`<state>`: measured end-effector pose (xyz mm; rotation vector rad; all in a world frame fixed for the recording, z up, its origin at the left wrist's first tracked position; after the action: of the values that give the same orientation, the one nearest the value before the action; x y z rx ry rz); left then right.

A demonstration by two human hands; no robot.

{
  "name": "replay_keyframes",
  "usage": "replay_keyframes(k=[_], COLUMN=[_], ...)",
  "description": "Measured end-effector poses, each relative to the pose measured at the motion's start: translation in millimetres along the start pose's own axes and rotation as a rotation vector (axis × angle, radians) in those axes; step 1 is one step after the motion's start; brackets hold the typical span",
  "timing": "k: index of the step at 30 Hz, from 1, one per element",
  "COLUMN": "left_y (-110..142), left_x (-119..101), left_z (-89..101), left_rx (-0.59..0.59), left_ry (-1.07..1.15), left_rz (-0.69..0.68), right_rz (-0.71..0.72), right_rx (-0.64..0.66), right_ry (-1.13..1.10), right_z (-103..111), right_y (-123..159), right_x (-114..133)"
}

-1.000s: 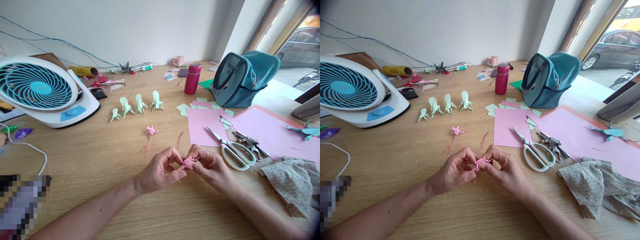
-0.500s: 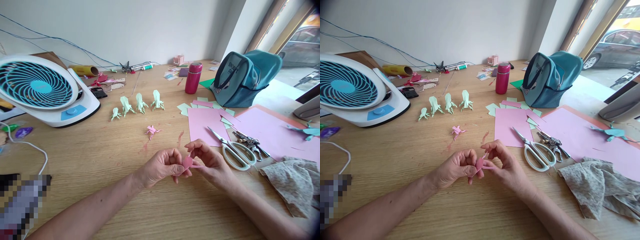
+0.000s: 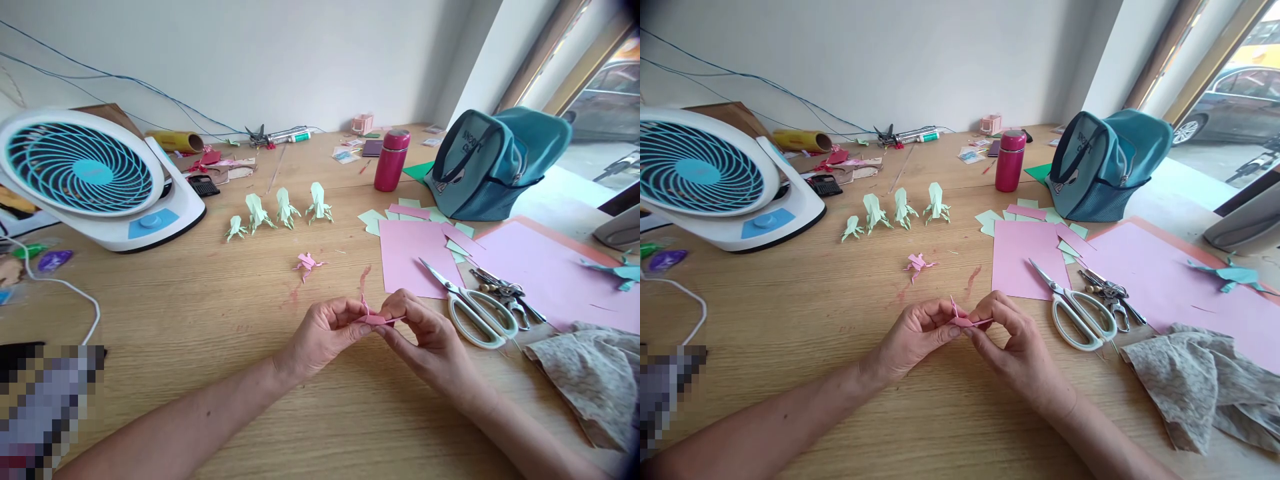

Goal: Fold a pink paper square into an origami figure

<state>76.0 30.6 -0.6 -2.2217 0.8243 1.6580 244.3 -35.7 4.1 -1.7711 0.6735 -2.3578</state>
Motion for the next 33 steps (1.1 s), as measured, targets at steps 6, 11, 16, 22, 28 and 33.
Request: replay_keyframes(k=[6, 11, 16, 22, 28, 33], left_y=[-0.3, 1.1, 2.7, 3.3, 4.1, 2.0], left_x=[-2.2, -4.2, -2.7, 2.8, 4.3, 0.6], left_z=[3.8, 3.5, -0.1, -3.8, -2.3, -2.0], left_rx=[-0.014, 0.011, -0.043, -0.037, -0.135, -0.168], left_ry=[-0.012, -0.044, 0.034, 0.12, 0.026, 0.042], left_rz=[0.016, -0.004, 0.011, 0.045, 0.041, 0.043], right_rz=[-0.008, -0.079, -0.147, -0.208, -0.262, -0.253], right_rx=[0.044, 0.035, 0.017, -0.008, 0.001, 0.005], right_ry=[-0.006, 0.011, -0.054, -0.126, -0.126, -0.17], right_z=[3.1, 1.6, 1.8, 1.4, -1.3, 0.6], right_y=[0.3, 0.8, 2.2, 3.9, 4.9, 1.8], right_x=[-1.3, -0.3, -3.4, -8.2, -9.4, -7.1])
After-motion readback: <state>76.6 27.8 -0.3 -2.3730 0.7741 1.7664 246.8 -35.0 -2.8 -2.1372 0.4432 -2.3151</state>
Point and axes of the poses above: each hand's wrist, its own y-axis away from the middle knuckle, its own z-axis out of the back of the hand, x = y × z, the point moved 1 cm from there along -y, towards the middle knuckle, and after that the axes turned 12 degrees about -x, right-handed, at the moved point
